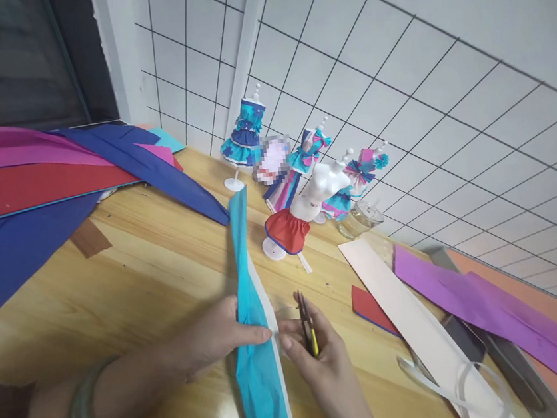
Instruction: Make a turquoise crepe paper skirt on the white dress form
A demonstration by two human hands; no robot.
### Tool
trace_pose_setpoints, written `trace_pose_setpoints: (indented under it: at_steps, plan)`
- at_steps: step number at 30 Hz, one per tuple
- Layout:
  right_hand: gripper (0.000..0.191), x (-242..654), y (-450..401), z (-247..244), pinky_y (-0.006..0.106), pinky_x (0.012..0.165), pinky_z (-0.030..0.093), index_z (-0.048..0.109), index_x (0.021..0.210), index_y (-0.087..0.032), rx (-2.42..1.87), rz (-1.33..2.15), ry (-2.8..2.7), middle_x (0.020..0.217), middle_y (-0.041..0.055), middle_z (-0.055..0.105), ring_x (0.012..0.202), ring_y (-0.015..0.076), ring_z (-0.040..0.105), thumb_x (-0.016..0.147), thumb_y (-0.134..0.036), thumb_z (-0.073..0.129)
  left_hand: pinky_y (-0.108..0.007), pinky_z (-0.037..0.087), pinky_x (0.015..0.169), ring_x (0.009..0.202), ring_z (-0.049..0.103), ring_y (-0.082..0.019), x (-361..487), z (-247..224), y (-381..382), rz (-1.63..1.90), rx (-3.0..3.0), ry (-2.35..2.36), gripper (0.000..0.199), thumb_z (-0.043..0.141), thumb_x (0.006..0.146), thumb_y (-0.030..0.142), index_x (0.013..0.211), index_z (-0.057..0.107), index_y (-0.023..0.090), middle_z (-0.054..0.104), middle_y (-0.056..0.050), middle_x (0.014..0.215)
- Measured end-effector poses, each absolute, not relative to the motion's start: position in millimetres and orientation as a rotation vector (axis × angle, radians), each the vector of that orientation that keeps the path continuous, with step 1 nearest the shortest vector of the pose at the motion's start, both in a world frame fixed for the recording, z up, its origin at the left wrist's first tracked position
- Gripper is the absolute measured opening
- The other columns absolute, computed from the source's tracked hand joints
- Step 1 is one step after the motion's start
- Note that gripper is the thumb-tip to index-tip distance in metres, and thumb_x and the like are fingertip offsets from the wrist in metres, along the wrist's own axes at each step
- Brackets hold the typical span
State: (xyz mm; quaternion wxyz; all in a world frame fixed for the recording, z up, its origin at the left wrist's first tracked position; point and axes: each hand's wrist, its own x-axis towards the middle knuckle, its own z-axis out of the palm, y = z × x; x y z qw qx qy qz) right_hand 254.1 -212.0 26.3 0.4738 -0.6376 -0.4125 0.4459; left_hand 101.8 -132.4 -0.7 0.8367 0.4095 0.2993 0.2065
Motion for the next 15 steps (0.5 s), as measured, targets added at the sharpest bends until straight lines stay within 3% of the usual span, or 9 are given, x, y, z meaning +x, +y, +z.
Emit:
trace_pose_setpoints:
  at_steps: [5,10,15]
  plan:
    - [0.065,255,-213,20,0.029,0.071,0.048,0.048,0.127,-0.015,-1.592,1.126,-1.044,0.072,-0.0014,0.056,0.07,0.0156,0.056,0.072,-0.041,0.069,-0.029,0.049,0.069,0.076,0.065,-0.02,103,1,-134,0.41,0.829,0.63,0.028,0.072,0.065,0.023,0.091,0.066,0.017,0.071,-0.003,0.082]
    - [0.06,263,-216,16,0.028,0.072,0.045,0.043,0.13,-0.016,-1.602,1.051,-1.057,0.075,-0.0011,0.053,0.073,0.0148,0.054,0.078,-0.04,0.063,-0.024,0.046,0.063,0.069,0.063,-0.016,102,-1,-134,0.401,0.831,0.66,0.02,0.067,0.067,0.018,0.087,0.068,0.017,0.069,0.0,0.076]
    - [0.062,264,-216,18,0.029,0.072,0.047,0.038,0.131,-0.016,-1.603,1.041,-1.029,0.08,0.0014,0.058,0.075,0.0162,0.056,0.08,-0.041,0.061,-0.028,0.048,0.066,0.072,0.064,-0.019,102,-4,-134,0.426,0.84,0.646,0.019,0.066,0.067,0.02,0.085,0.068,0.017,0.07,-0.002,0.077]
